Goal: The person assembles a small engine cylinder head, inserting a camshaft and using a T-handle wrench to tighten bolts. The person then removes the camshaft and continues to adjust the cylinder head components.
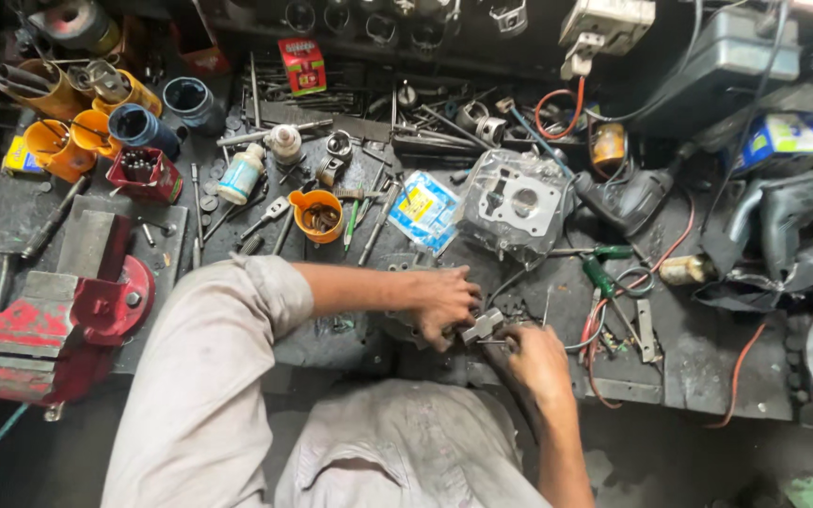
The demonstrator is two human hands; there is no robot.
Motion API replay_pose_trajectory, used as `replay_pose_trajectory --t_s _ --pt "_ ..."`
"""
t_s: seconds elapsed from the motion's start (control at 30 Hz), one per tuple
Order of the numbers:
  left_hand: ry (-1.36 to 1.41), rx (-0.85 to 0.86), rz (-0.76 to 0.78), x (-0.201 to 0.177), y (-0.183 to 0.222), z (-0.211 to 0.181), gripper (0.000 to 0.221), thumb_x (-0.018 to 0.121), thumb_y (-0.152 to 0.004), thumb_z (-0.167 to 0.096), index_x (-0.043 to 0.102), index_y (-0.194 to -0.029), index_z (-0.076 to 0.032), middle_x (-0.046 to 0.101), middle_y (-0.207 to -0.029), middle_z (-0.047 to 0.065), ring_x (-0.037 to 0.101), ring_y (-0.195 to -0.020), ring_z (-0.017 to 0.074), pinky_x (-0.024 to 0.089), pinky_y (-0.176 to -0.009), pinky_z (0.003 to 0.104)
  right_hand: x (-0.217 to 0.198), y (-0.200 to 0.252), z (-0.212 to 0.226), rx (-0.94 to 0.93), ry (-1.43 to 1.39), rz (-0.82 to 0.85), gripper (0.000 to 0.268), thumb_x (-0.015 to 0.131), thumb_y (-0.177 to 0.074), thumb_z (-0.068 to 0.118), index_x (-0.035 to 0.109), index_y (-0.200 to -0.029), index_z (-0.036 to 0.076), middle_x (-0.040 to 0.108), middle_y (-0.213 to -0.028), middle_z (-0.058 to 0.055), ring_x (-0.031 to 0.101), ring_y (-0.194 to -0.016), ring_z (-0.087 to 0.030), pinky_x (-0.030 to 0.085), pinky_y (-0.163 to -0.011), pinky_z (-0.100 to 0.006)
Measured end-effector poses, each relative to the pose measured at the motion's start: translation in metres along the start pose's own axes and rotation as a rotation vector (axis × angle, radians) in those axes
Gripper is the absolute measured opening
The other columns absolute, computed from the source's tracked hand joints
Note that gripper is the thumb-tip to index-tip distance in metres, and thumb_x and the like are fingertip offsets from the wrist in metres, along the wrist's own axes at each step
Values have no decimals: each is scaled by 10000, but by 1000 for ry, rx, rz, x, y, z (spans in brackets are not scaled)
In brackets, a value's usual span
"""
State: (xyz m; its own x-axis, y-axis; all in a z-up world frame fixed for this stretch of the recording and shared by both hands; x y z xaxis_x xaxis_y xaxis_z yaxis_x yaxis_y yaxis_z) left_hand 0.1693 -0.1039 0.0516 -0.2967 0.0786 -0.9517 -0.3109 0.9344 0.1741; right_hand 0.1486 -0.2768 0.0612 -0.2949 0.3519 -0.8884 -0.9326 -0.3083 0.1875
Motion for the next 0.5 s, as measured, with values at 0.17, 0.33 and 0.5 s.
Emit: replay_pose_trajectory --t_s 0.17,0.33,0.5 --pt "221 -763 -262 -7 1 39 726 613 -811 -680 713 -1114 -27 696 -1134 235 658 -1113 390 499 -969 560 5 14 -36 184 -120 -66 193 641 -952 123 723 -1125 105 762 -983 -135 680 -960 -324 517 -847 -426" --pt "579 -1383 -506 7 98 54 810 436 -938 -759 703 -1044 -2 727 -898 254 716 -877 431 571 -794 542 24 29 -55 134 -686 -43 327 613 -928 1 662 -1243 72 694 -901 -85 665 -862 -148 530 -788 -279" --pt "764 -1307 -797 48 156 -36 503 548 -969 -497 671 -1091 -25 721 -965 258 674 -925 498 528 -814 578 10 2 -35 53 -972 -156 219 672 -929 -8 618 -1139 21 737 -995 -66 665 -932 -114 519 -839 -257"
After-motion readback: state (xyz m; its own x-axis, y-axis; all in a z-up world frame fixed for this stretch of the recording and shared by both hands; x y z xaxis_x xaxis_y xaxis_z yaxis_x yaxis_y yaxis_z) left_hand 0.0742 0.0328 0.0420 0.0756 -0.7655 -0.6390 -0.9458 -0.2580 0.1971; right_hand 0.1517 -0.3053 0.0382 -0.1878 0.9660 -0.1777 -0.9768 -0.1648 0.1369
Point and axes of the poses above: each hand's wrist, its own y-axis away from the middle knuckle, its own x-axis out of the palm, z = x × y, the point moved 6 cm from there along -y, towards the middle knuckle
